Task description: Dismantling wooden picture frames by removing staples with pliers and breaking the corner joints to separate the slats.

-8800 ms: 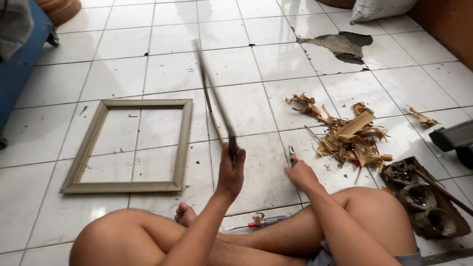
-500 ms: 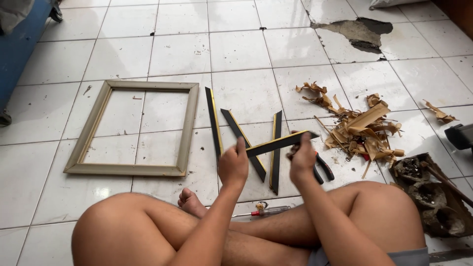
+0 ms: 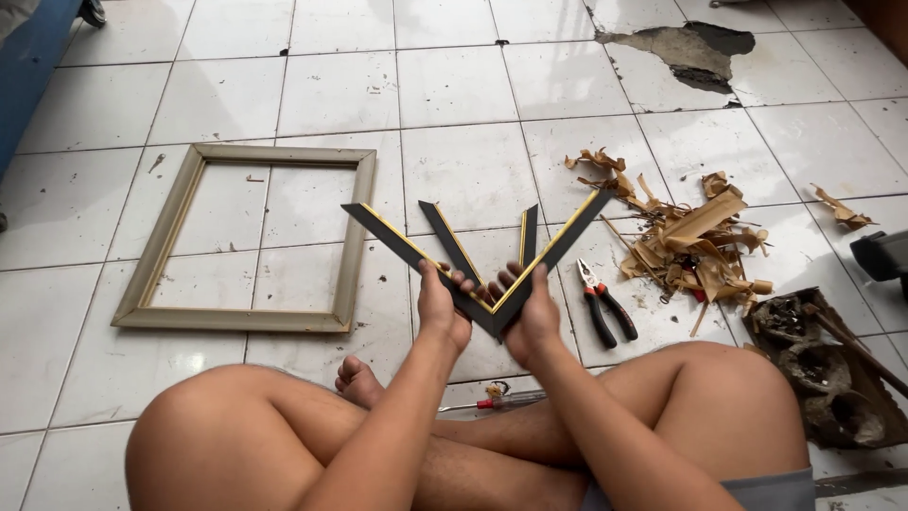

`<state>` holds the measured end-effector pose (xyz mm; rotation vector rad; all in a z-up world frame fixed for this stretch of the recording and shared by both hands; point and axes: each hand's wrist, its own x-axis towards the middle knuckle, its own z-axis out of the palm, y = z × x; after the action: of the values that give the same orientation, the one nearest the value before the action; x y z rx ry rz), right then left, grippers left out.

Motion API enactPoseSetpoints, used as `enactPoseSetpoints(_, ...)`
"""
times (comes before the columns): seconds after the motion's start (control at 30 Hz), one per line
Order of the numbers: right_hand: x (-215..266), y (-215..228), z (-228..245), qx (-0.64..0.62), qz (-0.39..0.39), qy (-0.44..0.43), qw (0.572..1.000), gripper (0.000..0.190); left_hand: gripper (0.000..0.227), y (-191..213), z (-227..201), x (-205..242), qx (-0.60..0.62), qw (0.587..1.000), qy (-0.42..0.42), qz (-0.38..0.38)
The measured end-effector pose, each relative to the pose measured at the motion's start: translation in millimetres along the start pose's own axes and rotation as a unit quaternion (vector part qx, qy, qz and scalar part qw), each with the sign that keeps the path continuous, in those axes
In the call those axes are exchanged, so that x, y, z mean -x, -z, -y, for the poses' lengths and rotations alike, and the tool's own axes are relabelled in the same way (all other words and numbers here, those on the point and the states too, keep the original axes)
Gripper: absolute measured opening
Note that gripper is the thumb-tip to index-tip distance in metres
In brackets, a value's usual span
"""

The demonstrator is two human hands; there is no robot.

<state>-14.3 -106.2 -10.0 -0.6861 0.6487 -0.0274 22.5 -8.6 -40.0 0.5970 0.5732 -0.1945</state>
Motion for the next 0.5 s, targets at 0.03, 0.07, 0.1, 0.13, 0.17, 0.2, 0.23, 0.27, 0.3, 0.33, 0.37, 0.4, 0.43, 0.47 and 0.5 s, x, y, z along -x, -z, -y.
enactPoseSetpoints(0.03,-3,2,-3,0.000,0.001,0.000,1.000,0.047,0.034,0,-1,1,0.000,1.000,-0.001,0.000)
enactPoseSetpoints(0.07,-7,4,-6,-0.018,0.022,-0.007,1.000,0.042,0.037,1,-1,3,0.007,1.000,-0.002,-0.020)
enactPoseSetpoints(0.1,-9,7,-10,-0.037,0.041,-0.016,0.998,0.038,0.039,3,-1,5,0.013,0.999,-0.004,-0.042)
enactPoseSetpoints(0.13,-15,10,-10,-0.037,0.041,-0.018,0.998,0.038,0.039,5,0,2,0.012,0.999,-0.004,-0.044)
enactPoseSetpoints(0.17,-20,13,-10,-0.072,0.062,-0.066,0.993,0.036,0.040,7,2,-2,0.025,0.999,0.012,-0.046)
enactPoseSetpoints(0.2,-26,17,-9,-0.107,0.084,-0.113,0.984,0.034,0.041,9,3,-6,0.038,0.998,0.027,-0.048)
enactPoseSetpoints(0.23,-26,15,-9,-0.106,0.084,-0.113,0.984,0.034,0.041,6,0,-1,0.038,0.998,0.027,-0.049)
enactPoseSetpoints(0.27,-26,14,-8,-0.057,0.072,-0.119,0.989,0.033,0.042,2,-3,4,0.019,0.999,0.026,-0.039)
enactPoseSetpoints(0.3,-27,13,-7,-0.008,0.059,-0.123,0.991,0.032,0.043,-2,-6,9,0.000,0.999,0.025,-0.029)
enactPoseSetpoints(0.33,-27,13,-4,-0.008,0.059,-0.123,0.991,0.032,0.043,2,-7,4,0.000,0.999,0.025,-0.029)
enactPoseSetpoints(0.37,-28,14,1,0.040,0.048,-0.112,0.992,0.031,0.042,4,-8,-2,0.016,0.999,0.031,-0.022)
enactPoseSetpoints(0.4,-28,15,6,0.089,0.037,-0.100,0.990,0.030,0.041,7,-9,-7,0.032,0.999,0.037,-0.015)
enactPoseSetpoints(0.43,-37,22,8,0.089,0.036,-0.102,0.990,0.030,0.041,8,-11,-8,0.032,0.999,0.037,-0.016)
enactPoseSetpoints(0.47,-46,29,10,0.194,0.022,-0.082,0.977,0.028,0.037,8,-14,-10,0.038,0.998,0.036,-0.022)
enactPoseSetpoints(0.5,-55,36,13,0.297,0.009,-0.061,0.953,0.029,0.032,7,-16,-11,0.045,0.998,0.035,-0.027)
